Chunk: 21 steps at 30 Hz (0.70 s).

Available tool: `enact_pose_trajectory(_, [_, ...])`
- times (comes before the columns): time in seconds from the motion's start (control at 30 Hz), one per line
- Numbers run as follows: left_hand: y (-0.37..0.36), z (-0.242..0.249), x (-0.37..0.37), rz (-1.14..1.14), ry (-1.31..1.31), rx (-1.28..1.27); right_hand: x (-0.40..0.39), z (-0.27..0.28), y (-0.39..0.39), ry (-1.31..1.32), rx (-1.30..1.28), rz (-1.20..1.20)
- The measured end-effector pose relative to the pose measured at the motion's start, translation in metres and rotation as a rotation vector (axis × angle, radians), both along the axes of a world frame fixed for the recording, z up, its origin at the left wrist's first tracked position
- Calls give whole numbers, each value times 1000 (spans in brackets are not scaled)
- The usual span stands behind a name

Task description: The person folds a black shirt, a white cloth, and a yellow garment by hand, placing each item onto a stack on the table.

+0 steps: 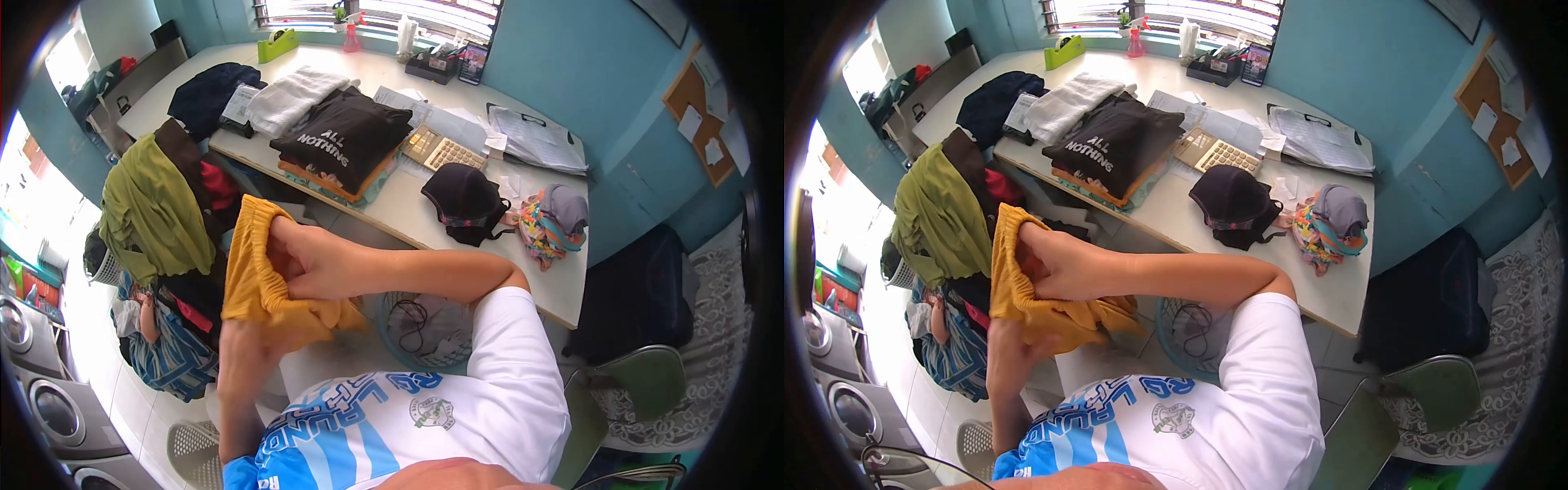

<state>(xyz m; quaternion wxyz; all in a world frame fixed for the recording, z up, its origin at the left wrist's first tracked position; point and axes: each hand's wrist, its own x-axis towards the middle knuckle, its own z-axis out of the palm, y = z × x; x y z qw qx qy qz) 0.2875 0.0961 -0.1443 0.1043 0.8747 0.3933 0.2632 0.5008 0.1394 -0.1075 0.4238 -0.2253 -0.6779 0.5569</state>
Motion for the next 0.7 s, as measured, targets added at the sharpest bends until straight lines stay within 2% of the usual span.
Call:
enact_pose_trajectory(0.03, [2,-2,-1,-5,240,-278,2,3,-2,-117,-6,9])
enact_pose_trajectory(0.1, [-2,4,3,13,365,-352,5,14,-10,-350,-20,28])
enact_pose_trajectory(0.17, [-3,9,7,29,493,-422,3,15,-14,-424,19,77])
enact_pose_trajectory(0.27, [5,-3,-1,37,105,-284,4,15,-17,-404,39,75])
enact_pose_trajectory(0.3, [3,5,5,4,-22,-102,5,16,-17,-379,45,64])
enact_pose_trajectory(0.4, [-1,0,7,-54,-182,-70,4,9,-9,-368,67,10])
enact_pose_trajectory(0.5, [-1,-6,4,-53,-141,-87,4,9,-10,-290,78,-16])
enact_pose_trajectory(0.6, [6,-9,14,59,-386,297,4,8,-13,-218,167,-54])
enact_pose_trajectory(0.67, [6,-3,17,63,-363,179,1,-1,-8,-168,292,-93])
enact_pose_trajectory(0.7, [10,2,19,32,-308,84,3,2,-10,-244,256,-90])
